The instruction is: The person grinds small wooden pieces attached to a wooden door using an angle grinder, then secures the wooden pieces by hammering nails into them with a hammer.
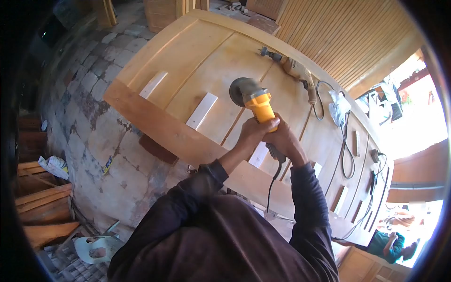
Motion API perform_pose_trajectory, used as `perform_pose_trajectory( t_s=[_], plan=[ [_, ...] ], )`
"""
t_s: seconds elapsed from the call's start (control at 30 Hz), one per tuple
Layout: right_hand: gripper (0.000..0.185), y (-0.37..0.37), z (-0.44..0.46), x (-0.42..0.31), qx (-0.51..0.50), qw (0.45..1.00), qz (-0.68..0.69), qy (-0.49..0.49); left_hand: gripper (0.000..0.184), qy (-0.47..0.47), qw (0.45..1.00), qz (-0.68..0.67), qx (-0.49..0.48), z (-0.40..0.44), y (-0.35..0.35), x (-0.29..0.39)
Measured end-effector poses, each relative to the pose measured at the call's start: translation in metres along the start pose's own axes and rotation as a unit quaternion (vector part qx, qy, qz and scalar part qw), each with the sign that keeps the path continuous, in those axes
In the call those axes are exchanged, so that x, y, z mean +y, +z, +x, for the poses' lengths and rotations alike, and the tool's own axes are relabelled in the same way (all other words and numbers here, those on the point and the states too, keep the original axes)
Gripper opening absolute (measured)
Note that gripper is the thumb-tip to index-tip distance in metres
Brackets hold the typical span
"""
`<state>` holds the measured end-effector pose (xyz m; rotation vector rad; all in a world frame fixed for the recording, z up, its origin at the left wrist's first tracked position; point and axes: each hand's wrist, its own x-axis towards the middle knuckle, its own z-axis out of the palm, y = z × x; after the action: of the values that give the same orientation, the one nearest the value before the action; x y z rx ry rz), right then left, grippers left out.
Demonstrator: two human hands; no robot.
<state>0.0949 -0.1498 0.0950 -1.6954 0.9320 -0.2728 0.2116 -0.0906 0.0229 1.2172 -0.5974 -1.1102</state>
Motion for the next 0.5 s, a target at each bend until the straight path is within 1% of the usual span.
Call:
perform_pose_trajectory(
  t_s=[0.07,0.1,0.13,0.17,0.2,0.23,0.27,0.3,0.33,0.37,0.4,0.43,0.47,0.5],
  plan=[
    [0.071,0.004,-0.024,0.017,0.005,0.998,0.054,-0.020,0.052,-0.030,0.998,0.019,-0.047,-0.027,0.003,0.020],
    [0.072,0.000,-0.039,0.026,0.017,0.996,0.078,-0.027,0.051,-0.046,0.995,0.026,-0.081,-0.037,0.010,0.018],
    [0.075,0.003,-0.055,0.031,0.042,0.995,0.060,-0.064,0.050,-0.018,0.996,-0.030,-0.086,-0.044,0.016,-0.005],
    [0.077,0.005,-0.068,0.032,0.070,0.997,-0.035,-0.020,0.051,-0.019,0.995,0.016,-0.100,-0.057,0.013,0.001],
    [0.079,0.010,-0.082,0.025,0.080,0.995,-0.052,0.005,0.054,0.003,0.995,-0.043,-0.086,-0.067,0.016,-0.011],
    [0.080,0.014,-0.092,0.028,0.083,0.995,-0.053,0.020,0.058,-0.054,0.993,-0.013,-0.106,-0.075,0.012,-0.008],
    [0.079,0.018,-0.102,0.027,0.095,0.995,-0.037,-0.013,0.058,-0.030,0.994,-0.027,-0.103,-0.081,0.013,-0.014],
    [0.078,0.018,-0.108,0.025,0.086,0.995,-0.047,0.016,0.057,-0.058,0.992,-0.035,-0.104,-0.089,0.015,-0.005],
    [0.076,0.020,-0.113,0.021,0.079,0.996,-0.044,0.019,0.056,-0.073,0.990,-0.027,-0.120,-0.091,0.012,0.000],
    [0.075,0.023,-0.116,0.019,0.063,0.997,-0.040,0.017,0.055,-0.085,0.988,-0.018,-0.126,-0.094,0.008,0.002],
    [0.074,0.028,-0.117,0.029,0.085,0.996,0.003,-0.012,0.054,-0.083,0.985,-0.068,-0.133,-0.097,0.008,0.001],
    [0.073,0.038,-0.116,0.037,0.091,0.994,0.051,-0.044,0.045,-0.051,0.992,-0.061,-0.095,-0.100,0.011,-0.006],
    [0.074,0.036,-0.119,0.020,0.090,0.995,0.039,0.010,0.050,-0.052,0.995,-0.026,-0.082,-0.099,0.012,-0.003],
    [0.074,0.045,-0.115,0.024,0.106,0.993,0.041,-0.024,0.053,-0.074,0.989,-0.018,-0.128,-0.097,-0.001,0.000]
  ],
)
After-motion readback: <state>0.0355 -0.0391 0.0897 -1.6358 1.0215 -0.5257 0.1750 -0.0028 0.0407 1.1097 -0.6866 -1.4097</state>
